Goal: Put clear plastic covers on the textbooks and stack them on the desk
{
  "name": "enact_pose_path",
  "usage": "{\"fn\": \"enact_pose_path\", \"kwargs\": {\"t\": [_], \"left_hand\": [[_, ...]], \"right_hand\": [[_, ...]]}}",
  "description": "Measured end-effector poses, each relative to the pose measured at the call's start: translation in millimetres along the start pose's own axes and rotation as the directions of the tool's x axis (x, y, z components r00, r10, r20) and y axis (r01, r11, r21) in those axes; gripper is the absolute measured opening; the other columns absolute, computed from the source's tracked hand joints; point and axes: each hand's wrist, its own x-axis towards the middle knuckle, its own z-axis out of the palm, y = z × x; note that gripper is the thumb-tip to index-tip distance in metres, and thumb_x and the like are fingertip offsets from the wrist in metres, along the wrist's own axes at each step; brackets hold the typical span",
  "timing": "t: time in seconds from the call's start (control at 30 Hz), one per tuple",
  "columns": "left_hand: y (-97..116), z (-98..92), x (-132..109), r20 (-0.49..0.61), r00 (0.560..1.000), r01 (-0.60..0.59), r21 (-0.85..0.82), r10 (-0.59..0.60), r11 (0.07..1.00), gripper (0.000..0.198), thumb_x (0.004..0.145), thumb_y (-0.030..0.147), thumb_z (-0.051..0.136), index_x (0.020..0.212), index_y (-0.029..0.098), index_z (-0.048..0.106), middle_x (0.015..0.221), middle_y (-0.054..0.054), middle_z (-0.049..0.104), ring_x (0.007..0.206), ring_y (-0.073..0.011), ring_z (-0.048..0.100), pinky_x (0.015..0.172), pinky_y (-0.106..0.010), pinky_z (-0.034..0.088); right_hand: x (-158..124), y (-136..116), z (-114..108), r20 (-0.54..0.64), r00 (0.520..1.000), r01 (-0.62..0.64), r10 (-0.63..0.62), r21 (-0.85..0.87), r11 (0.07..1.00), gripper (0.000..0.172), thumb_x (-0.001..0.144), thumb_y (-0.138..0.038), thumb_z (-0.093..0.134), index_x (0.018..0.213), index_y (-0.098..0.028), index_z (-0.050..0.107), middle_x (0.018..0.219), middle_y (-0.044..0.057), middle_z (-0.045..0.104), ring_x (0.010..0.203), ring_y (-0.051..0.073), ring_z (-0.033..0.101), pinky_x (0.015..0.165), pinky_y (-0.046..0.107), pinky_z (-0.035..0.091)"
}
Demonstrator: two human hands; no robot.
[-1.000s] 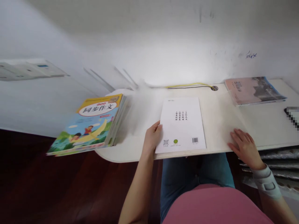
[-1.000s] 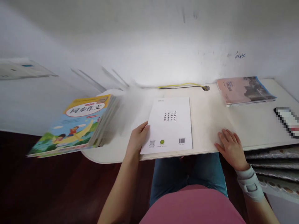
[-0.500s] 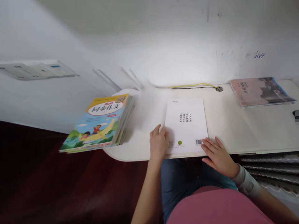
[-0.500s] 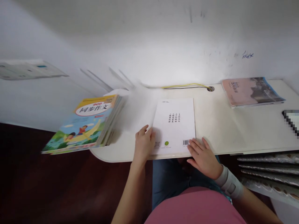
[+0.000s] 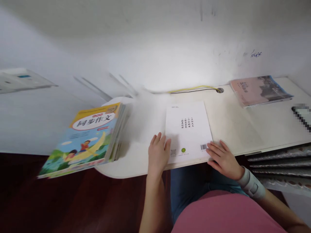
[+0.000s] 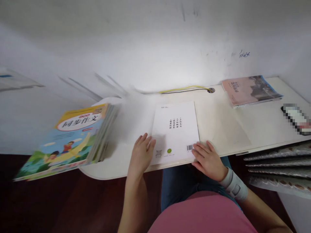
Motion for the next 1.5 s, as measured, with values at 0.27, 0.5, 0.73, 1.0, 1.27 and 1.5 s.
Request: {"fn": "enact_pose_path", "kwargs": {"t": [0.27,0.5,0.73,1.0,1.27,1.5], "left_hand": [[71,-16.2,-17,0.167,0.863,-0.314,-0.562,0.477,0.765,0.079,0.088,0.063,0.037,0.152,0.025,0.014,0.158,-0.011,0.02,0.142,-0.0318,0.026,0.109,-0.051,0.035],[157,59.1,-28,0.274,0.679,-0.705,-0.015,0.681,0.709,0.057,0.088,0.015,0.047,0.143,0.028,0.039,0.156,-0.009,0.028,0.144,-0.0408,0.006,0.108,-0.072,0.014],[163,80.5,-29,0.351,0.595,-0.771,-0.005,0.723,0.637,0.043,0.089,0.015,0.045,0.13,0.025,0.056,0.148,-0.009,0.043,0.14,-0.0417,0.024,0.105,-0.076,0.014],[162,91.9,-31,0.367,0.586,-0.776,-0.002,0.722,0.631,0.043,0.089,0.015,0.047,0.129,0.027,0.057,0.144,-0.008,0.048,0.14,-0.0399,0.026,0.105,-0.076,0.013],[162,89.9,-30,0.393,0.576,-0.787,0.028,0.717,0.616,0.042,0.092,0.018,0.041,0.13,0.027,0.056,0.144,-0.005,0.048,0.139,-0.0397,0.028,0.106,-0.075,0.015],[163,89.4,-30,0.403,0.574,-0.785,0.024,0.712,0.619,0.041,0.092,0.019,0.042,0.129,0.028,0.056,0.143,-0.005,0.049,0.139,-0.0384,0.027,0.106,-0.075,0.015]], "right_hand": [[3,13,-10,-0.217,0.957,-0.174,0.193,0.104,0.979,0.042,0.092,-0.024,0.046,0.134,-0.02,0.049,0.13,0.013,0.058,0.124,0.023,0.052,0.105,0.047,0.04],[-18,73,-34,-0.207,0.853,-0.514,0.48,-0.165,0.842,0.05,0.09,-0.024,0.044,0.138,-0.013,0.042,0.139,0.019,0.048,0.131,0.034,0.042,0.105,0.055,0.036],[-42,90,-26,-0.164,0.834,-0.548,0.526,-0.136,0.826,0.046,0.096,-0.031,0.036,0.134,-0.007,0.046,0.137,0.022,0.05,0.132,0.031,0.042,0.104,0.05,0.04],[-36,91,-33,-0.247,0.827,-0.544,0.506,-0.12,0.83,0.037,0.095,-0.022,0.036,0.122,-0.012,0.058,0.125,0.016,0.062,0.122,0.025,0.054,0.101,0.044,0.046],[-30,88,-32,-0.237,0.817,-0.57,0.525,-0.203,0.796,0.041,0.093,-0.032,0.045,0.123,-0.008,0.057,0.126,0.021,0.06,0.122,0.029,0.054,0.101,0.045,0.045],[-29,87,-27,-0.262,0.801,-0.583,0.537,-0.145,0.799,0.036,0.092,-0.028,0.046,0.12,-0.01,0.061,0.128,0.019,0.06,0.124,0.029,0.052,0.102,0.046,0.044]]}}
